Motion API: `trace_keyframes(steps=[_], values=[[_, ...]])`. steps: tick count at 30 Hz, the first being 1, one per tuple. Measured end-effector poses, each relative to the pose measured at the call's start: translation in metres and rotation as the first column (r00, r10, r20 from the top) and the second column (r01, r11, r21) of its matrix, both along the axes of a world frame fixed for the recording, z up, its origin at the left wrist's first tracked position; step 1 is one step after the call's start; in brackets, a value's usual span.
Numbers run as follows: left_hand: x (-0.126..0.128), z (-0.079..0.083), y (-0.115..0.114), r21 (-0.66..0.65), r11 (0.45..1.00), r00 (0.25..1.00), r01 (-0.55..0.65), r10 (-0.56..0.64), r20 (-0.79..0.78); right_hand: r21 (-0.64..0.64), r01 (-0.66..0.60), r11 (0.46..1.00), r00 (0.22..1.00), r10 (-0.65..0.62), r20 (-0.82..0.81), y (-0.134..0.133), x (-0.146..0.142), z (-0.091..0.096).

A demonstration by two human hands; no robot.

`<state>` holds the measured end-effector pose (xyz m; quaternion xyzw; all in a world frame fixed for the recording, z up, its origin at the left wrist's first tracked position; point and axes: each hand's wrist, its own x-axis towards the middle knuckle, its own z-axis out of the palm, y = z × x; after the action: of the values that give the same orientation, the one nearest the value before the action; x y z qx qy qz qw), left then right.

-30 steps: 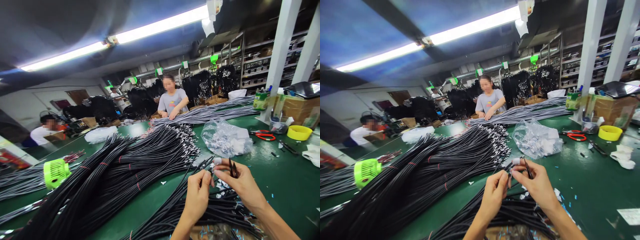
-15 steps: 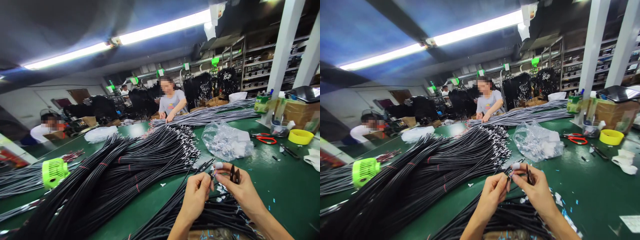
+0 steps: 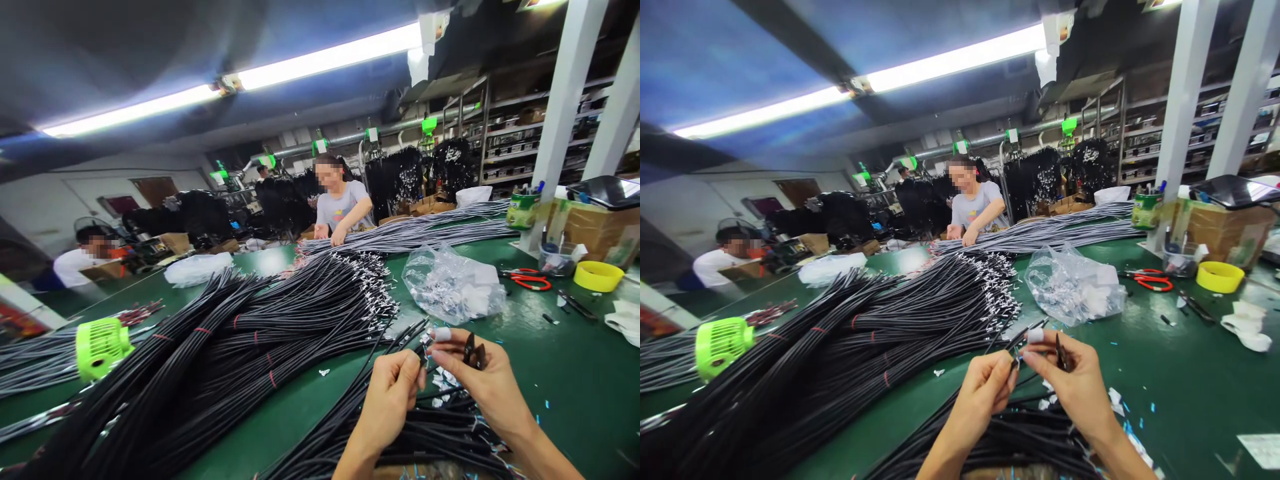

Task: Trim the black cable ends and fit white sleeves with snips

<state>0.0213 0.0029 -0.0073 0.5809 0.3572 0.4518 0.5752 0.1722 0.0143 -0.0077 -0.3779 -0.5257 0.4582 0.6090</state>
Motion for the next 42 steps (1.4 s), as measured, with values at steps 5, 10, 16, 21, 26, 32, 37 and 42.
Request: trace_keyframes(steps=[5,10,16,21,26,32,37,42], values=[[0.005,-0.002,0.0,0.115,0.981,0.978,-0.155,0.169,-0.123,0.004,0.067,0.998,0.998,-0.067,0.019,0.003,-0.003,-0.006],[0.009,-0.001,0.0,0.158,0.936,0.942,-0.314,0.328,-0.076,0.031,0.042,0.999,0.997,-0.044,0.062,0.001,-0.005,-0.004],[0.01,0.002,0.001,0.069,0.95,0.952,-0.305,0.303,0.042,0.062,0.027,0.998,0.992,-0.034,0.12,-0.001,-0.002,0.001],[0.008,0.003,0.002,0.04,0.968,0.967,-0.248,0.245,0.068,0.021,-0.009,1.0,0.99,0.006,0.144,-0.002,0.0,-0.003],[0.005,0.002,0.003,0.03,0.976,0.972,-0.215,0.211,0.101,0.033,-0.05,0.998,0.986,0.045,0.16,-0.004,-0.001,-0.003],[0.001,0.004,0.001,0.057,0.989,0.988,-0.139,0.135,0.069,0.035,-0.078,0.996,0.987,0.072,0.146,-0.003,0.0,-0.001],[-0.002,0.007,-0.003,0.169,0.985,1.0,-0.021,0.024,-0.018,0.012,-0.142,0.99,0.988,0.141,0.063,-0.001,0.004,0.002],[-0.003,0.005,0.0,0.273,0.962,1.0,0.028,-0.03,0.002,0.038,-0.137,0.99,0.987,0.133,0.094,-0.004,0.007,0.002]])
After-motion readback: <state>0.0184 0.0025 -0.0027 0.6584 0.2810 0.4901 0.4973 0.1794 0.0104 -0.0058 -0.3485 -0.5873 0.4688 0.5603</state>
